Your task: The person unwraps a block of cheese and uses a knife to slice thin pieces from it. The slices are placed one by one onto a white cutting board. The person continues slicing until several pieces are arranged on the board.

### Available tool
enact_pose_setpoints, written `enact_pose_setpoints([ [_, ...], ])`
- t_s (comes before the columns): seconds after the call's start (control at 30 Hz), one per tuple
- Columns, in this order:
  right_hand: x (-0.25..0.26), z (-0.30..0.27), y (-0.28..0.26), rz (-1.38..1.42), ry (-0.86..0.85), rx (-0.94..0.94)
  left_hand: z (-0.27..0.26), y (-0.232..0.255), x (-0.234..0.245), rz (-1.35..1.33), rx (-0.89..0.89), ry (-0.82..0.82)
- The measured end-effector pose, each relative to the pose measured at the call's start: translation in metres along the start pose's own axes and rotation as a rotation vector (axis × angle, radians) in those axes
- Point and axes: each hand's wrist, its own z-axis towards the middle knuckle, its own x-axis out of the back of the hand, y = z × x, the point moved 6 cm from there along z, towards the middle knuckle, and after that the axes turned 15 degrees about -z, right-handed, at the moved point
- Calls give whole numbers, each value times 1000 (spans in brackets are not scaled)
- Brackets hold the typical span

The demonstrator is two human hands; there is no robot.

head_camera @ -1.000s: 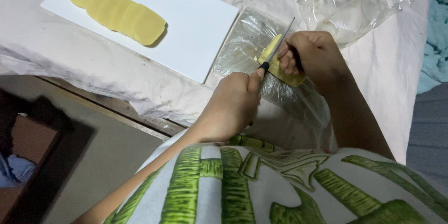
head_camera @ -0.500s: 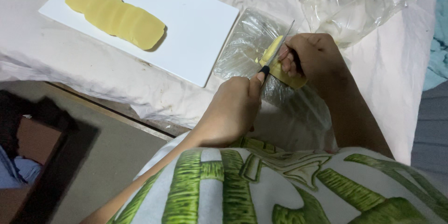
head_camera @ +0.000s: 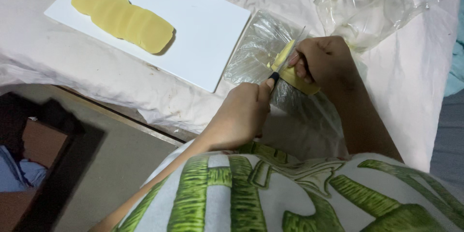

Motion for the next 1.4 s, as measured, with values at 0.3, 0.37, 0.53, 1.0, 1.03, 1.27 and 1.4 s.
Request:
enact_pose_setpoints([
  [0.3, -1, 8, 8, -90, 32, -70, 11, -15, 2, 6, -56, 5],
  [0.37, -1, 8, 7, -100, 27, -36, 12, -18, 2, 5, -58, 10],
  [0.53, 2, 4, 5, -195, 47, -25, 13, -25, 2, -100, -4, -19],
  [1.0, 3, 3, 5, -114, 5, -32, 22, -50, -4, -276, 128, -65],
  [1.03, 3, 3, 5, -106, 1, -41, 23, -50, -5, -279, 136, -71],
  [1.27, 5, -1, 1, -41, -25, -99, 18, -46, -8, -298, 170, -110],
  [1.4, 17, -2, 0, -74, 16, 3, 18, -46, -14, 30, 40, 44],
])
